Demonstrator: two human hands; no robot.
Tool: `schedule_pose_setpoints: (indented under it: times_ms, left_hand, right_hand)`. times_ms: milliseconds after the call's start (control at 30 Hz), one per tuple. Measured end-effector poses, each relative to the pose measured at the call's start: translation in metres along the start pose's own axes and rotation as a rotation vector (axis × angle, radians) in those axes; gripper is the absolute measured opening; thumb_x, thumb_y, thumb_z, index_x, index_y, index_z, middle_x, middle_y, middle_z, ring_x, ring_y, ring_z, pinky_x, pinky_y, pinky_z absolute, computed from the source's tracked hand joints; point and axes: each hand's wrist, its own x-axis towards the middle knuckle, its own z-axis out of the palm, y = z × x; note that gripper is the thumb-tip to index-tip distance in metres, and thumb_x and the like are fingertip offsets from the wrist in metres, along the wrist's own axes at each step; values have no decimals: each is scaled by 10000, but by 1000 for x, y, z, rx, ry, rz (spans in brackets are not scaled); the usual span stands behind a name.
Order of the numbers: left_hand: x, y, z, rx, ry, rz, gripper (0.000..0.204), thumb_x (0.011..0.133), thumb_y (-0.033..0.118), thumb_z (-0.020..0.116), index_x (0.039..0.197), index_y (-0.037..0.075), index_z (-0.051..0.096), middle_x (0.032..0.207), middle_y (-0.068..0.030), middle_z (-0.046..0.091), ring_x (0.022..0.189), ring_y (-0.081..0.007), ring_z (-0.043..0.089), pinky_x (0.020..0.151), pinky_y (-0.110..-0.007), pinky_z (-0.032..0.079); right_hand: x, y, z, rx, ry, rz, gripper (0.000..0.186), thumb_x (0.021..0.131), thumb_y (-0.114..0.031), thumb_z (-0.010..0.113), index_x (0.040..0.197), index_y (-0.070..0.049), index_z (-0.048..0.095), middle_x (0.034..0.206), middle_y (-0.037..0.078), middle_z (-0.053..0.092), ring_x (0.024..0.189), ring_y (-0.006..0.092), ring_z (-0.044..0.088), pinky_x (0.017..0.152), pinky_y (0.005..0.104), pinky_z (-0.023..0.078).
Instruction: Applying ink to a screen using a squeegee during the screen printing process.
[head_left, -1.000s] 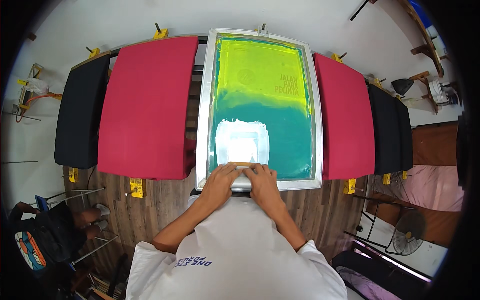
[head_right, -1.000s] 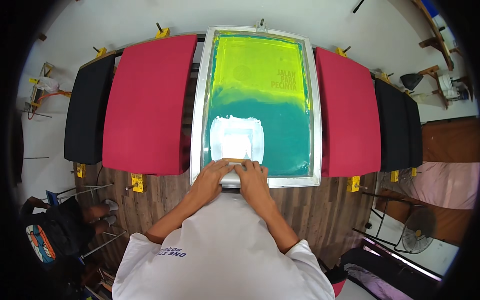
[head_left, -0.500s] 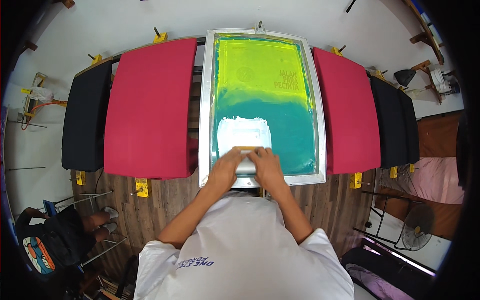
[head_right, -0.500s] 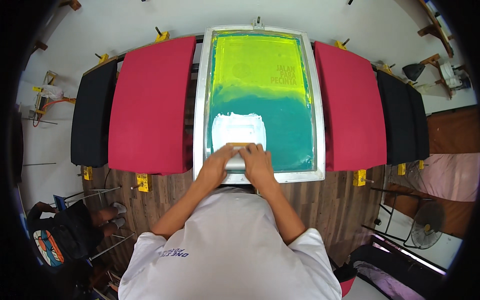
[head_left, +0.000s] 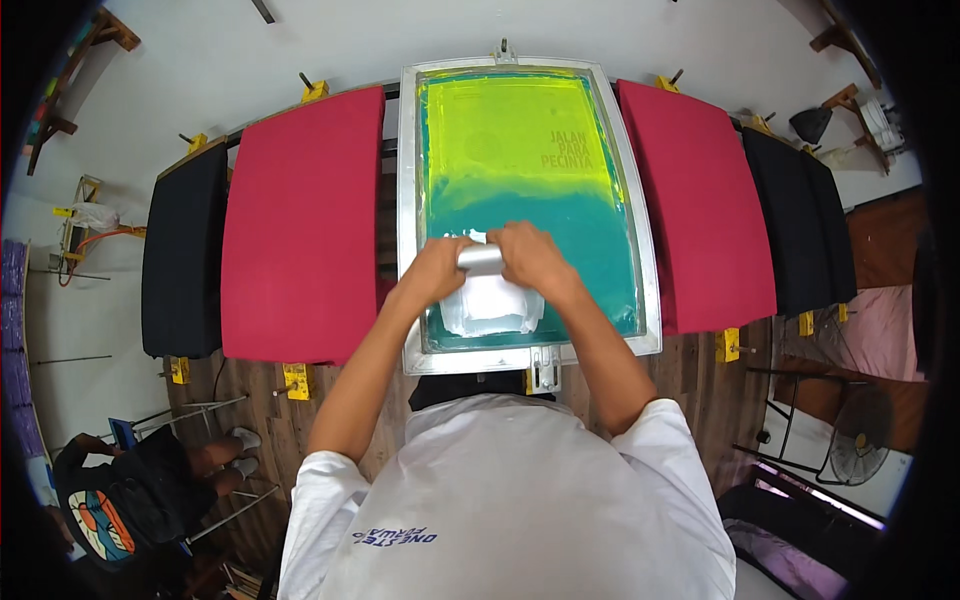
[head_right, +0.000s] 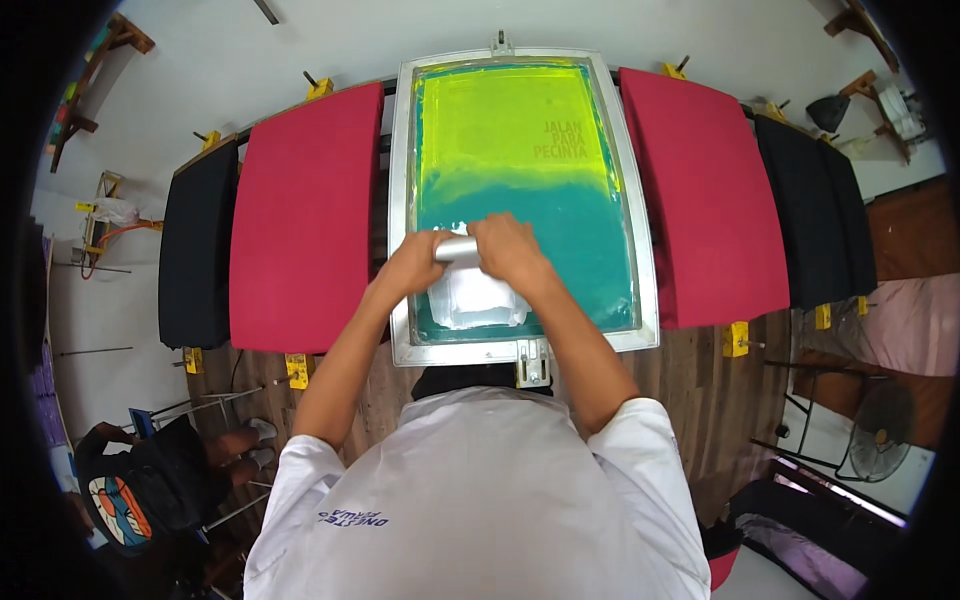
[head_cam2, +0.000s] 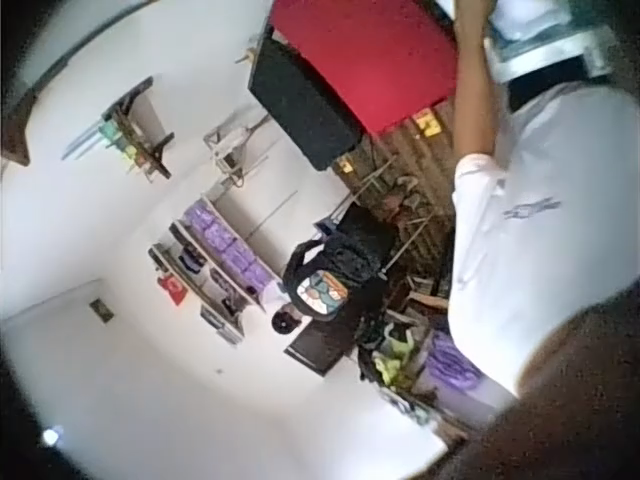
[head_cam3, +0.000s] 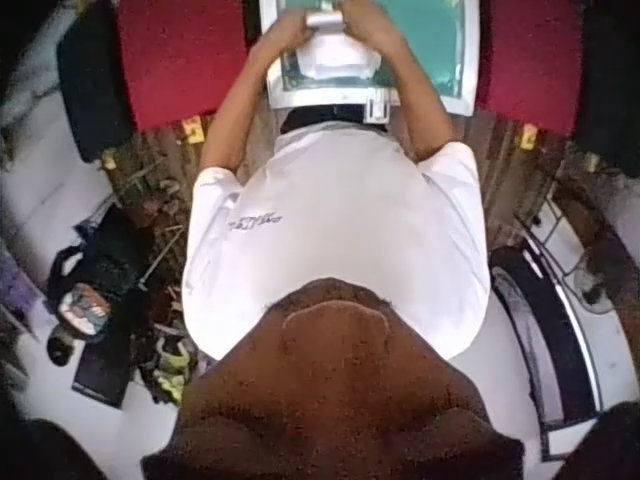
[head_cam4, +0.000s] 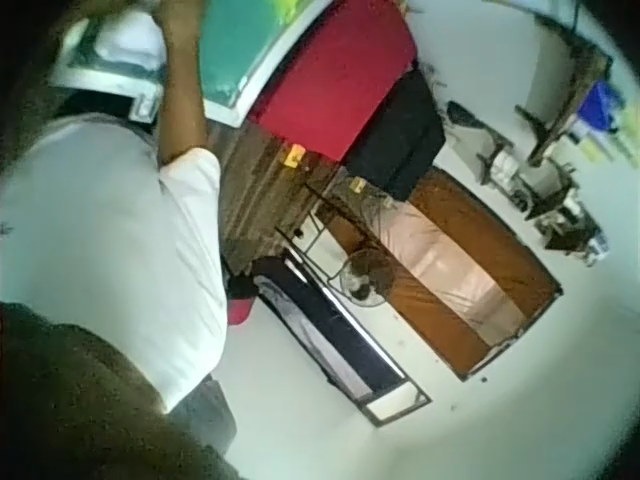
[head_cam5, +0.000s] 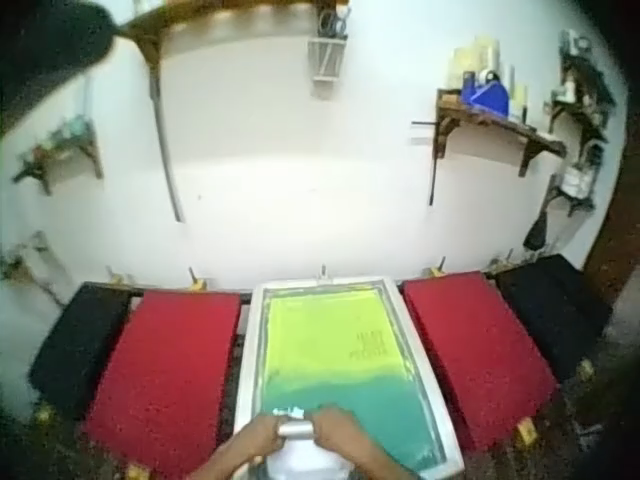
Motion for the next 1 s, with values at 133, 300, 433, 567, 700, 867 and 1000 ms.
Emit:
schedule_pose_setpoints:
  times_ms: [133,300,433,567,700,867,1000]
  left_hand:
    - [22,-4,-6,13,-55,-84,371,708,-63,621,1058,21,709,949,-259,695,932,-405,680,834,-426,535]
    - [-1,2,13,37,25,-34,436,697,-90,639,1102,49,719,957,-272,692,938,-410,679,858,-442,543]
    - [-28,6,30,3,82,-10,495,681,-107,588,1133,62,702,912,-278,678,887,-441,662,826,-464,538]
    - [-60,13,41,30,35,-13,430,714,-76,607,1106,69,707,901,-275,685,874,-438,669,820,-492,538]
    - [-93,21,52,-54,18,-6,414,711,-85,594,1074,72,716,912,-264,690,898,-427,669,831,-483,539]
    - [-58,16,30,-55,-60,-11,436,673,-77,577,1079,19,705,907,-273,681,895,-426,671,844,-439,537]
    - [-35,7,32,-91,132,-16,479,694,-104,550,1133,33,686,971,-258,684,937,-435,657,861,-451,531]
  right_hand:
    - [22,11,2,37,-81,17,331,647,7,680,969,-70,688,911,176,710,886,373,682,752,463,558]
    - [2,6,20,44,0,51,323,619,16,688,934,-57,700,899,191,704,866,383,676,770,458,551]
    - [-29,-7,28,53,119,20,301,609,12,695,905,-36,707,876,218,682,853,401,660,792,457,540]
    - [-65,-21,39,76,120,46,313,618,21,683,926,-29,696,879,219,659,880,415,631,818,475,520]
    - [-98,-37,47,63,43,69,339,605,31,688,938,-33,705,881,210,665,881,411,632,838,467,520]
    - [-65,-24,17,41,-49,10,319,644,8,667,957,-41,710,873,217,691,848,390,677,768,461,556]
    - [-35,-12,24,-56,87,14,320,690,8,688,1001,-64,671,991,174,652,953,385,625,803,458,547]
